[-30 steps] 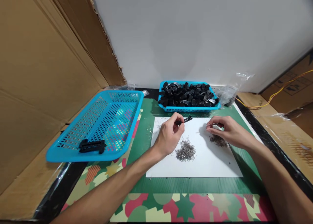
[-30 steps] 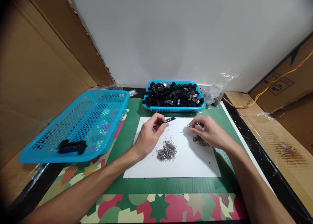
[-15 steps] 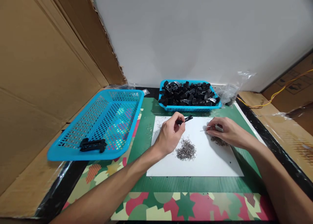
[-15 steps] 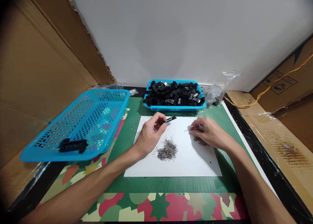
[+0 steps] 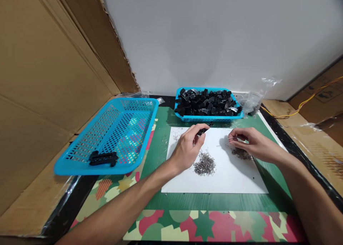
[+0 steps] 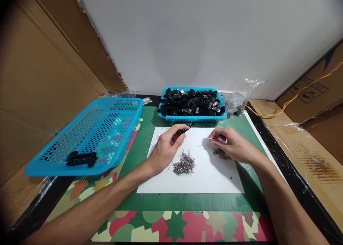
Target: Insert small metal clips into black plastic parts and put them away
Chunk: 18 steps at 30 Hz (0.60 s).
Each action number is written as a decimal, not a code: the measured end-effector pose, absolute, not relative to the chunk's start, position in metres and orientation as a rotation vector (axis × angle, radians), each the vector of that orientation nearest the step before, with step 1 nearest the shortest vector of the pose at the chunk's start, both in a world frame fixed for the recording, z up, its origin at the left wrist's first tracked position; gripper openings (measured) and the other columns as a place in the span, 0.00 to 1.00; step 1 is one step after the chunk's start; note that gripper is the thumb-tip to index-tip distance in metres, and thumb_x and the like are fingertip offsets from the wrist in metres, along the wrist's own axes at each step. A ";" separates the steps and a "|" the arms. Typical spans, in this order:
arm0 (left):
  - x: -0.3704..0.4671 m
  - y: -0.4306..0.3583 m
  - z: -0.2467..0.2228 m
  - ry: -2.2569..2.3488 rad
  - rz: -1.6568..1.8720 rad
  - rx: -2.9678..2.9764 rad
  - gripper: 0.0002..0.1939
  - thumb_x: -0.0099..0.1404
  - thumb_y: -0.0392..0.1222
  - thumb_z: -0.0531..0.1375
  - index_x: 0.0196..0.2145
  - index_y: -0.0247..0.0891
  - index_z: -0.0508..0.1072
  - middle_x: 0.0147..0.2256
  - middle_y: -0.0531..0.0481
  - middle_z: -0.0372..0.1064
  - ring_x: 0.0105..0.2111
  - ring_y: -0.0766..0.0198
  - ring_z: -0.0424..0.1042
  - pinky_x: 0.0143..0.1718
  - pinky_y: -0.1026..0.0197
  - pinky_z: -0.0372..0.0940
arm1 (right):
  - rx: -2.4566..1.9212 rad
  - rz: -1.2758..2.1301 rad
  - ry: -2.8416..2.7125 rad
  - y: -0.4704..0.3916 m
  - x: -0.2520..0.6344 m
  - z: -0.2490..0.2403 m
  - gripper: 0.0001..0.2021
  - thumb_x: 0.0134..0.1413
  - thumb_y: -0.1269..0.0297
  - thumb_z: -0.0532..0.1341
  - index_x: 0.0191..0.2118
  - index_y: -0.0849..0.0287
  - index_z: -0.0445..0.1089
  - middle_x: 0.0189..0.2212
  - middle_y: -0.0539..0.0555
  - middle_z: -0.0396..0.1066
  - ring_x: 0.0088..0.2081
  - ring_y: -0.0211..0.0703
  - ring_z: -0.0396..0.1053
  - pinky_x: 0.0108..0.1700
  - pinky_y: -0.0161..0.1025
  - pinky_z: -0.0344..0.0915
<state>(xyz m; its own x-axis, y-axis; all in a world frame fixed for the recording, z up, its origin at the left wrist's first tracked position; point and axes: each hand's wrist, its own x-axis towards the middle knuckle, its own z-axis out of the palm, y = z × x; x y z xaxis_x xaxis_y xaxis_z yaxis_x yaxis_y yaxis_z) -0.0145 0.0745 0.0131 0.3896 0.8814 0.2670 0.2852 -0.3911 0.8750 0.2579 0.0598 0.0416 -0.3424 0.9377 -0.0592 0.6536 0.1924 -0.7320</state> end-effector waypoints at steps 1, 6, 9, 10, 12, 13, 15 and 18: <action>-0.015 0.074 0.014 0.981 1.002 1.877 0.14 0.78 0.45 0.54 0.54 0.43 0.76 0.43 0.49 0.72 0.34 0.63 0.66 0.38 0.60 0.61 | -1.446 1.009 -2.029 0.058 0.256 0.043 0.17 0.66 0.47 0.64 0.35 0.57 0.75 0.30 0.53 0.73 0.32 0.42 0.65 0.33 0.38 0.60; -0.015 0.066 0.021 0.843 0.935 1.752 0.13 0.76 0.48 0.58 0.47 0.42 0.82 0.43 0.47 0.68 0.38 0.61 0.67 0.39 0.60 0.62 | -1.153 1.223 -1.728 0.050 0.230 0.040 0.16 0.62 0.48 0.69 0.37 0.57 0.75 0.31 0.52 0.69 0.31 0.41 0.63 0.32 0.38 0.61; -0.011 0.060 0.020 0.754 0.869 1.637 0.14 0.73 0.52 0.62 0.41 0.40 0.80 0.40 0.49 0.66 0.37 0.61 0.66 0.38 0.60 0.61 | -1.028 1.214 -1.625 0.045 0.208 0.034 0.15 0.60 0.49 0.71 0.36 0.56 0.75 0.32 0.52 0.70 0.33 0.42 0.65 0.35 0.39 0.65; -0.010 0.058 0.019 0.730 0.871 1.602 0.15 0.73 0.54 0.62 0.39 0.39 0.79 0.38 0.49 0.66 0.36 0.62 0.65 0.38 0.60 0.60 | -1.006 1.209 -1.594 0.044 0.202 0.032 0.15 0.59 0.49 0.71 0.35 0.55 0.75 0.31 0.52 0.70 0.33 0.42 0.65 0.35 0.39 0.66; -0.008 0.057 0.017 0.700 0.883 1.542 0.18 0.73 0.57 0.62 0.37 0.38 0.76 0.35 0.51 0.64 0.35 0.63 0.62 0.37 0.60 0.58 | -0.978 1.197 -1.555 0.042 0.194 0.029 0.15 0.59 0.49 0.72 0.35 0.55 0.75 0.31 0.51 0.69 0.33 0.42 0.65 0.36 0.39 0.66; -0.008 0.056 0.016 0.693 0.889 1.511 0.19 0.73 0.58 0.62 0.36 0.37 0.75 0.34 0.51 0.64 0.34 0.63 0.61 0.36 0.61 0.57 | -0.972 1.183 -1.543 0.042 0.191 0.028 0.14 0.59 0.49 0.72 0.34 0.55 0.75 0.31 0.51 0.70 0.33 0.42 0.66 0.36 0.40 0.66; -0.008 0.057 0.016 0.687 0.883 1.441 0.21 0.71 0.59 0.63 0.35 0.37 0.74 0.32 0.53 0.62 0.31 0.65 0.59 0.33 0.62 0.55 | -0.972 1.135 -1.533 0.041 0.188 0.028 0.14 0.59 0.50 0.72 0.34 0.55 0.76 0.31 0.52 0.71 0.33 0.42 0.66 0.35 0.40 0.66; -0.008 0.058 0.017 0.663 0.860 1.325 0.21 0.71 0.59 0.65 0.36 0.37 0.73 0.27 0.56 0.58 0.26 0.68 0.55 0.28 0.63 0.50 | -1.019 1.016 -1.534 0.039 0.186 0.028 0.11 0.60 0.52 0.71 0.34 0.54 0.79 0.30 0.53 0.73 0.32 0.43 0.66 0.33 0.40 0.64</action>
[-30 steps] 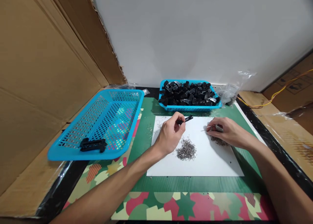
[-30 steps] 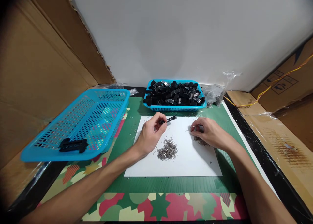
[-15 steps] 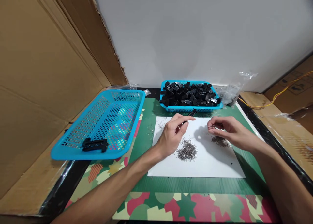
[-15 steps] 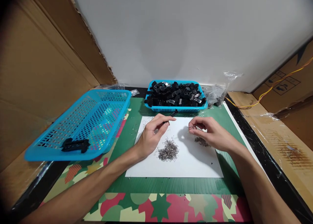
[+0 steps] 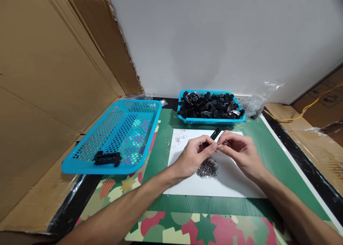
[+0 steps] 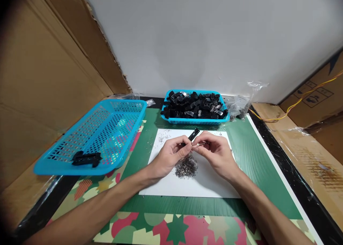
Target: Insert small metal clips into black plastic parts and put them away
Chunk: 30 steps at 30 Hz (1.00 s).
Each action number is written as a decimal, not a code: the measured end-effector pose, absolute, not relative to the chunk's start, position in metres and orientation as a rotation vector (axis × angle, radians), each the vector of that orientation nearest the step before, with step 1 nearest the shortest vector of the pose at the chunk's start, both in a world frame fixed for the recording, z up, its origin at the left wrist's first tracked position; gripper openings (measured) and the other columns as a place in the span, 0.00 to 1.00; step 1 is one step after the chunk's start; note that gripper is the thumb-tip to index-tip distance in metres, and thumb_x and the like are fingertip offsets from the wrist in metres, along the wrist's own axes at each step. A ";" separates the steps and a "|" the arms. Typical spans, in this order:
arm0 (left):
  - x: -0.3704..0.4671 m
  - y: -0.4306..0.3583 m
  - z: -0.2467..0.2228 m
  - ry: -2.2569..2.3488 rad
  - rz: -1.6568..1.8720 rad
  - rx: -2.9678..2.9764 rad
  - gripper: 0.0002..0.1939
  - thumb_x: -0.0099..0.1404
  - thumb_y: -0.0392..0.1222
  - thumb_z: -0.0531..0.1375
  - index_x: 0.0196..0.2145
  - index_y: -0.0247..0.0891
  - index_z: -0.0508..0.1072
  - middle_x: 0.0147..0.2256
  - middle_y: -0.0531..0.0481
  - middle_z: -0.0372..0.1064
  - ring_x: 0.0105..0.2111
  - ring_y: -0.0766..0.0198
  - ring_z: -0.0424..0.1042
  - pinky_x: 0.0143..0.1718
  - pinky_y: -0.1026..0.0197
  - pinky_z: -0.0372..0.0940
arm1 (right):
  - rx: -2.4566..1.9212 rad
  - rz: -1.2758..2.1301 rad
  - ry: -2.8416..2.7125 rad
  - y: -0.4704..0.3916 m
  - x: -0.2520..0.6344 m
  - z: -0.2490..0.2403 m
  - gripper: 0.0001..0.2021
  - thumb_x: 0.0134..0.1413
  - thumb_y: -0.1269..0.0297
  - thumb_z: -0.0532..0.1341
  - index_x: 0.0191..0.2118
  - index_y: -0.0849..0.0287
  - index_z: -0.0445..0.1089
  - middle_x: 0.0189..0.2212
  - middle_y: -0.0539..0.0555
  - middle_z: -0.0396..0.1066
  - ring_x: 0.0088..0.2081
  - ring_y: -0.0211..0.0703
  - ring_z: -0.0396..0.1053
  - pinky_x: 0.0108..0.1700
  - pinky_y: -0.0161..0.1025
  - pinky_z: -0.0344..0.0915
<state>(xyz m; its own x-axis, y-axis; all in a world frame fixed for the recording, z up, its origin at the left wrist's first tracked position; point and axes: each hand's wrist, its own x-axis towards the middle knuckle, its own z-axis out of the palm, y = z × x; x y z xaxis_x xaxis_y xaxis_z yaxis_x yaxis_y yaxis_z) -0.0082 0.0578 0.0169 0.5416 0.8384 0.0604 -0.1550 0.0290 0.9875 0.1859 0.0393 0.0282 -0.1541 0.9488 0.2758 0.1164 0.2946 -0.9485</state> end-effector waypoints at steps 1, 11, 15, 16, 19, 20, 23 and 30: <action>-0.008 0.058 0.017 0.650 0.847 1.287 0.21 0.71 0.59 0.65 0.37 0.37 0.73 0.26 0.57 0.57 0.25 0.69 0.53 0.27 0.63 0.48 | -1.041 0.970 -1.543 0.038 0.186 0.028 0.11 0.60 0.53 0.71 0.34 0.54 0.80 0.29 0.53 0.73 0.32 0.43 0.66 0.33 0.40 0.63; -0.006 0.057 0.015 0.662 0.823 1.194 0.23 0.69 0.62 0.66 0.39 0.37 0.71 0.24 0.59 0.56 0.23 0.71 0.52 0.24 0.65 0.46 | -1.278 0.736 -1.489 0.022 0.177 0.029 0.11 0.58 0.53 0.71 0.34 0.56 0.85 0.21 0.52 0.73 0.22 0.37 0.59 0.23 0.37 0.56; -0.006 0.056 0.020 0.653 0.812 1.159 0.24 0.66 0.62 0.69 0.39 0.36 0.71 0.24 0.59 0.55 0.22 0.71 0.51 0.23 0.65 0.45 | -1.282 0.719 -1.469 0.024 0.176 0.031 0.11 0.54 0.55 0.72 0.30 0.57 0.84 0.18 0.51 0.70 0.20 0.36 0.58 0.23 0.36 0.55; -0.006 0.055 0.020 0.656 0.806 1.148 0.25 0.65 0.62 0.69 0.39 0.36 0.71 0.24 0.60 0.55 0.22 0.72 0.51 0.23 0.65 0.45 | -1.278 0.720 -1.470 0.024 0.176 0.031 0.11 0.54 0.54 0.72 0.30 0.57 0.84 0.18 0.50 0.69 0.20 0.36 0.57 0.22 0.36 0.54; -0.008 0.055 0.020 0.677 0.808 1.158 0.25 0.65 0.63 0.68 0.38 0.37 0.70 0.24 0.60 0.54 0.22 0.72 0.51 0.24 0.65 0.45 | -1.263 0.692 -1.482 0.024 0.176 0.029 0.11 0.56 0.55 0.72 0.31 0.57 0.84 0.17 0.48 0.64 0.20 0.35 0.56 0.22 0.35 0.53; -0.008 0.056 0.019 0.690 0.819 1.182 0.25 0.66 0.62 0.68 0.38 0.36 0.71 0.25 0.60 0.55 0.22 0.72 0.51 0.24 0.65 0.46 | -1.257 0.673 -1.489 0.024 0.176 0.028 0.10 0.57 0.56 0.71 0.32 0.57 0.84 0.16 0.47 0.63 0.20 0.35 0.56 0.22 0.35 0.53; -0.010 0.057 0.017 0.732 0.855 1.289 0.21 0.69 0.59 0.67 0.38 0.36 0.72 0.26 0.58 0.58 0.24 0.71 0.54 0.27 0.65 0.50 | -1.242 0.640 -1.521 0.024 0.176 0.024 0.09 0.59 0.58 0.70 0.34 0.57 0.83 0.17 0.46 0.61 0.20 0.34 0.56 0.23 0.34 0.52; -0.013 0.058 0.019 0.873 0.905 1.649 0.15 0.78 0.50 0.56 0.44 0.38 0.76 0.42 0.49 0.70 0.42 0.60 0.69 0.43 0.61 0.63 | -1.269 0.653 -1.579 0.028 0.179 0.019 0.09 0.60 0.58 0.68 0.34 0.58 0.80 0.18 0.44 0.59 0.20 0.33 0.54 0.23 0.34 0.51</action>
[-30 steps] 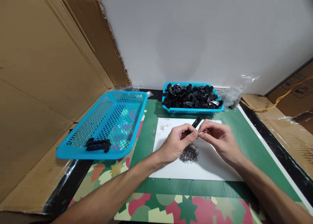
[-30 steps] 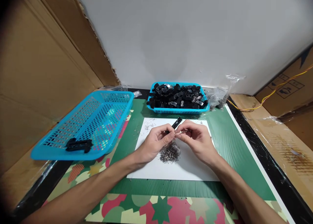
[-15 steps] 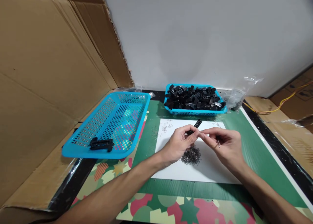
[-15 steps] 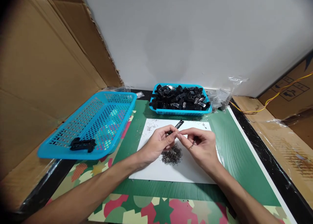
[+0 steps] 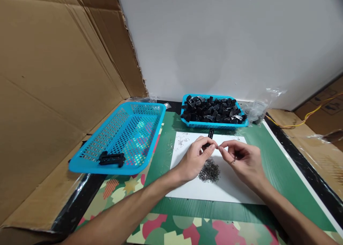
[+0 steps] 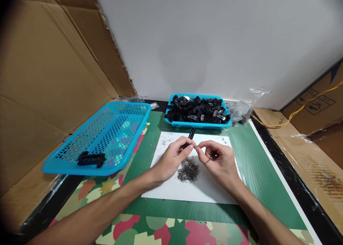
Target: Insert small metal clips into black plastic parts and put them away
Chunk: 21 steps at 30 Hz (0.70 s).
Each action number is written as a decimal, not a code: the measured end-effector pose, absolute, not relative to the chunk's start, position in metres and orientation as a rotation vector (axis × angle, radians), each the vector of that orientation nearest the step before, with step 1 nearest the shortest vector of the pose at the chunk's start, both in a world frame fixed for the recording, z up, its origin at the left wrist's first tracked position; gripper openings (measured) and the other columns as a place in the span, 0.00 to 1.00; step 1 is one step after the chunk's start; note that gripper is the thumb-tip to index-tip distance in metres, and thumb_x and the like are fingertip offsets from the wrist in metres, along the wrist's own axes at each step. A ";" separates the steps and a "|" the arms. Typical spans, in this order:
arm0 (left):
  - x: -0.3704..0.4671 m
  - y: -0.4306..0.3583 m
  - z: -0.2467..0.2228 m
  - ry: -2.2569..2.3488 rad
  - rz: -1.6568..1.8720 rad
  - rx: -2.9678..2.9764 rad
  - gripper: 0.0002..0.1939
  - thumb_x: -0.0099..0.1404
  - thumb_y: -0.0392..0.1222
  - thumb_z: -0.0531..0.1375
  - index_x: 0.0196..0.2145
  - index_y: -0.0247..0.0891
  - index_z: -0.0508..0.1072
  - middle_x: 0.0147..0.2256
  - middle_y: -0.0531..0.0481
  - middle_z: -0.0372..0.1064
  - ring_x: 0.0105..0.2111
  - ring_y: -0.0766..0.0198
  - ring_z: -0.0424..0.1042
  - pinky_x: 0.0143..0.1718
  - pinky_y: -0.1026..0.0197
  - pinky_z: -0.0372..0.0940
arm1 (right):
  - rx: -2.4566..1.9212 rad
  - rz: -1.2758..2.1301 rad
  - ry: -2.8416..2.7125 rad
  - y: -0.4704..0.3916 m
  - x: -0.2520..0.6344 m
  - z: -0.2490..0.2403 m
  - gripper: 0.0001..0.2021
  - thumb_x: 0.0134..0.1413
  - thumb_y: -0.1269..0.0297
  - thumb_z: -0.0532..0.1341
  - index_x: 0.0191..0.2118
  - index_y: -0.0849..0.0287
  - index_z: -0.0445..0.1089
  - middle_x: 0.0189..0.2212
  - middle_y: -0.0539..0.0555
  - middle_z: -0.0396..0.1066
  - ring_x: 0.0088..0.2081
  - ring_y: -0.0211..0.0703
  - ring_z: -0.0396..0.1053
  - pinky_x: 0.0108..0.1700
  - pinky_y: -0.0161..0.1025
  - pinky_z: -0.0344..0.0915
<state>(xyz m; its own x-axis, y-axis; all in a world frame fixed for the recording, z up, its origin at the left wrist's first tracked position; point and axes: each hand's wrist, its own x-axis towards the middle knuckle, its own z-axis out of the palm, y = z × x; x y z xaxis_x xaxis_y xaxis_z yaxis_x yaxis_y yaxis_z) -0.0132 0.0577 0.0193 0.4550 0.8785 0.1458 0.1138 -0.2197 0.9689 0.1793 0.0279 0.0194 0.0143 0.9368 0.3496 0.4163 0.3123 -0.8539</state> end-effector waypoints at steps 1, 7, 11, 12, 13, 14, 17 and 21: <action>-0.014 0.058 0.019 0.887 0.902 1.710 0.14 0.79 0.49 0.54 0.47 0.39 0.76 0.45 0.47 0.71 0.45 0.58 0.70 0.47 0.59 0.64 | -1.282 0.654 -1.586 0.030 0.182 0.019 0.09 0.60 0.58 0.68 0.34 0.59 0.80 0.18 0.44 0.59 0.20 0.33 0.54 0.23 0.34 0.50; -0.019 0.059 0.012 1.020 0.713 1.944 0.31 0.78 0.43 0.55 0.74 0.41 0.51 0.52 0.41 0.73 0.48 0.52 0.74 0.52 0.49 0.67 | -1.452 0.824 -1.632 0.049 0.210 0.021 0.13 0.56 0.54 0.68 0.32 0.61 0.80 0.18 0.46 0.60 0.20 0.35 0.55 0.22 0.35 0.51; -0.019 0.060 0.008 1.033 0.594 2.177 0.26 0.79 0.42 0.56 0.70 0.36 0.59 0.54 0.38 0.73 0.53 0.49 0.72 0.55 0.48 0.67 | -1.543 0.846 -1.682 0.055 0.224 0.023 0.16 0.55 0.52 0.68 0.31 0.62 0.79 0.17 0.47 0.60 0.20 0.35 0.55 0.22 0.35 0.50; -0.018 0.060 0.008 1.039 0.574 2.247 0.24 0.80 0.42 0.55 0.70 0.36 0.61 0.53 0.38 0.74 0.53 0.49 0.72 0.55 0.47 0.67 | -1.557 0.841 -1.698 0.055 0.225 0.023 0.16 0.55 0.52 0.67 0.31 0.62 0.79 0.17 0.47 0.59 0.20 0.35 0.55 0.22 0.35 0.50; -0.018 0.060 0.007 1.043 0.555 2.307 0.23 0.80 0.42 0.54 0.69 0.36 0.62 0.52 0.39 0.74 0.53 0.49 0.72 0.55 0.47 0.67 | -1.569 0.835 -1.714 0.055 0.226 0.023 0.16 0.55 0.51 0.66 0.31 0.62 0.79 0.17 0.47 0.59 0.20 0.35 0.55 0.22 0.35 0.49; -0.018 0.060 0.007 1.043 0.540 2.352 0.22 0.81 0.42 0.54 0.68 0.37 0.64 0.51 0.40 0.74 0.52 0.50 0.72 0.54 0.47 0.67 | -1.580 0.828 -1.728 0.055 0.226 0.023 0.16 0.56 0.51 0.66 0.31 0.62 0.79 0.17 0.47 0.59 0.20 0.35 0.55 0.22 0.35 0.49; -0.018 0.059 0.006 1.015 0.529 2.414 0.18 0.81 0.42 0.53 0.63 0.37 0.69 0.49 0.43 0.76 0.50 0.52 0.72 0.52 0.49 0.67 | -1.603 0.810 -1.765 0.054 0.223 0.022 0.17 0.57 0.51 0.64 0.31 0.61 0.79 0.17 0.46 0.59 0.20 0.35 0.54 0.23 0.36 0.50; -0.017 0.060 0.002 0.949 0.557 2.466 0.17 0.81 0.42 0.53 0.62 0.37 0.70 0.50 0.45 0.76 0.50 0.54 0.71 0.52 0.50 0.66 | -1.620 0.793 -1.819 0.054 0.217 0.022 0.17 0.57 0.50 0.64 0.30 0.60 0.79 0.17 0.47 0.60 0.21 0.36 0.54 0.24 0.36 0.50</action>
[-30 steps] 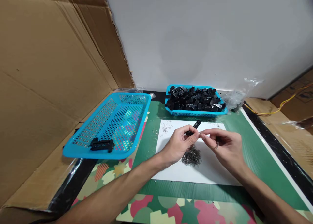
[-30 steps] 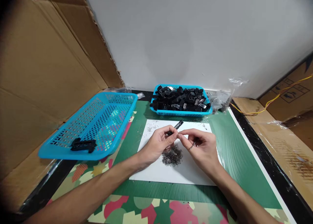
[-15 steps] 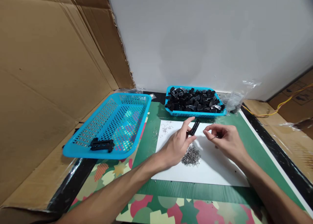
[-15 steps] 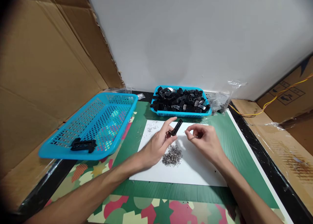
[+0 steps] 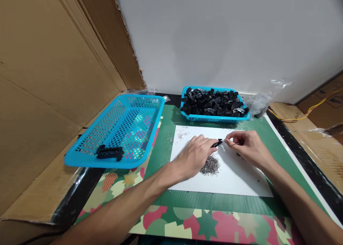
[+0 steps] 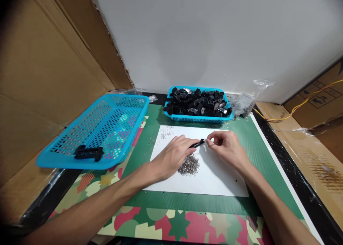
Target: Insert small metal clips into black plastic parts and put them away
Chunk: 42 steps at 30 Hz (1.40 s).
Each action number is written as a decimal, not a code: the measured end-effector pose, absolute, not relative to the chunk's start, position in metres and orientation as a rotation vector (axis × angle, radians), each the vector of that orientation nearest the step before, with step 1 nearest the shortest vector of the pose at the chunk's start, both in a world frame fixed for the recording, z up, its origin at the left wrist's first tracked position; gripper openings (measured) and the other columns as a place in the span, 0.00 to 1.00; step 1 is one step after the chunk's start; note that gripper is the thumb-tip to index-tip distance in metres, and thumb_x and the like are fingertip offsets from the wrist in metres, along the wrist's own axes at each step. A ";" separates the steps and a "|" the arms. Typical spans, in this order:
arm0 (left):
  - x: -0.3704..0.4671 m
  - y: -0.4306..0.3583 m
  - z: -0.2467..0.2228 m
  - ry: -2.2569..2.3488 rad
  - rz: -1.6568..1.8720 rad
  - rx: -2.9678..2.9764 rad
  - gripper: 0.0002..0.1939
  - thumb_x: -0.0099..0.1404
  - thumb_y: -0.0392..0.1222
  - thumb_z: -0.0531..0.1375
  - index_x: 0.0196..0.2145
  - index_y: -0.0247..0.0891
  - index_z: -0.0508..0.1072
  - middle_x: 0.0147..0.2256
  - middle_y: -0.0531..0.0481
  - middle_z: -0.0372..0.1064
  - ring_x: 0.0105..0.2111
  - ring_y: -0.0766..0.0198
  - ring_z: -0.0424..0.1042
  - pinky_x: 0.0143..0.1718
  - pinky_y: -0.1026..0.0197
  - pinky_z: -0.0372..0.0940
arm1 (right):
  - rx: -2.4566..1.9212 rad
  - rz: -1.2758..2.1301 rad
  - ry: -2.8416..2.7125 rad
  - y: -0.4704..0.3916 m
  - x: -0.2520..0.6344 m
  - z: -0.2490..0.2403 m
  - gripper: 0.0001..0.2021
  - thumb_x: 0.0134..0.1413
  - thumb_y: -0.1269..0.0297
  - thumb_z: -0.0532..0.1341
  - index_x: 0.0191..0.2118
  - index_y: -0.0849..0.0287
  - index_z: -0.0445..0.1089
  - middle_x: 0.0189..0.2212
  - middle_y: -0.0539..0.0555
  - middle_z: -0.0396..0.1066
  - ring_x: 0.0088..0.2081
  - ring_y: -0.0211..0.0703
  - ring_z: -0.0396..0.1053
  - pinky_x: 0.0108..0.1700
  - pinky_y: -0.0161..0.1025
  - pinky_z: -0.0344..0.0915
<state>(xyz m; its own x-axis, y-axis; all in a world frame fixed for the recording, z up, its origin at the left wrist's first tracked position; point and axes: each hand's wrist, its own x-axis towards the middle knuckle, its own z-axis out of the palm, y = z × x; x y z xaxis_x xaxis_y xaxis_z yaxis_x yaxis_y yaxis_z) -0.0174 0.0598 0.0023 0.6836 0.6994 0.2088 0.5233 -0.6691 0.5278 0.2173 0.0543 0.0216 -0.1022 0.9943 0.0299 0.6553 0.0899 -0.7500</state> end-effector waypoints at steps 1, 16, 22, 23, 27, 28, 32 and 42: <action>-0.017 0.060 0.002 0.934 0.562 2.484 0.17 0.81 0.43 0.53 0.61 0.37 0.70 0.50 0.45 0.76 0.49 0.54 0.71 0.51 0.51 0.66 | -1.623 0.773 -1.837 0.054 0.216 0.021 0.17 0.56 0.50 0.64 0.30 0.60 0.79 0.17 0.47 0.60 0.21 0.36 0.55 0.24 0.36 0.50; -0.017 0.059 0.004 0.881 0.530 2.564 0.14 0.82 0.43 0.52 0.56 0.38 0.73 0.44 0.46 0.77 0.44 0.55 0.69 0.47 0.53 0.62 | -1.767 0.429 -1.901 0.048 0.208 0.008 0.12 0.54 0.55 0.63 0.30 0.56 0.79 0.21 0.51 0.70 0.24 0.41 0.64 0.29 0.39 0.56; -0.017 0.059 0.009 0.883 0.525 2.513 0.15 0.82 0.41 0.51 0.56 0.36 0.74 0.42 0.46 0.76 0.42 0.56 0.69 0.46 0.55 0.63 | -1.769 0.393 -1.866 0.046 0.199 0.008 0.11 0.54 0.56 0.62 0.26 0.56 0.75 0.21 0.52 0.71 0.23 0.41 0.64 0.28 0.39 0.56; -0.017 0.059 0.009 0.886 0.526 2.509 0.15 0.82 0.41 0.51 0.56 0.36 0.74 0.42 0.46 0.76 0.42 0.56 0.69 0.46 0.55 0.63 | -1.757 0.395 -1.875 0.046 0.199 0.008 0.11 0.54 0.57 0.62 0.26 0.56 0.74 0.20 0.52 0.71 0.23 0.41 0.63 0.28 0.39 0.56; -0.016 0.059 0.009 0.899 0.518 2.514 0.15 0.82 0.42 0.51 0.56 0.36 0.74 0.43 0.45 0.77 0.43 0.56 0.69 0.47 0.55 0.63 | -1.689 0.422 -1.924 0.048 0.204 0.008 0.11 0.55 0.58 0.62 0.25 0.56 0.73 0.20 0.51 0.70 0.23 0.40 0.63 0.28 0.38 0.55; -0.015 0.059 0.009 0.904 0.519 2.512 0.15 0.82 0.42 0.51 0.57 0.36 0.74 0.43 0.45 0.77 0.43 0.56 0.70 0.48 0.54 0.63 | -1.671 0.439 -1.936 0.049 0.206 0.009 0.12 0.56 0.57 0.62 0.26 0.56 0.74 0.20 0.51 0.70 0.23 0.40 0.63 0.28 0.39 0.55; -0.014 0.060 0.009 0.911 0.533 2.499 0.16 0.81 0.42 0.52 0.59 0.36 0.73 0.45 0.46 0.77 0.44 0.55 0.71 0.49 0.54 0.63 | -1.632 0.531 -1.986 0.051 0.217 0.016 0.14 0.60 0.54 0.62 0.32 0.57 0.81 0.21 0.50 0.70 0.23 0.40 0.64 0.28 0.39 0.57; -0.015 0.061 0.004 0.875 0.525 2.556 0.18 0.81 0.43 0.53 0.63 0.35 0.69 0.46 0.45 0.77 0.48 0.54 0.72 0.51 0.52 0.63 | -1.396 0.032 -2.023 0.058 0.240 0.023 0.13 0.71 0.63 0.58 0.45 0.56 0.82 0.43 0.58 0.78 0.41 0.48 0.77 0.44 0.45 0.73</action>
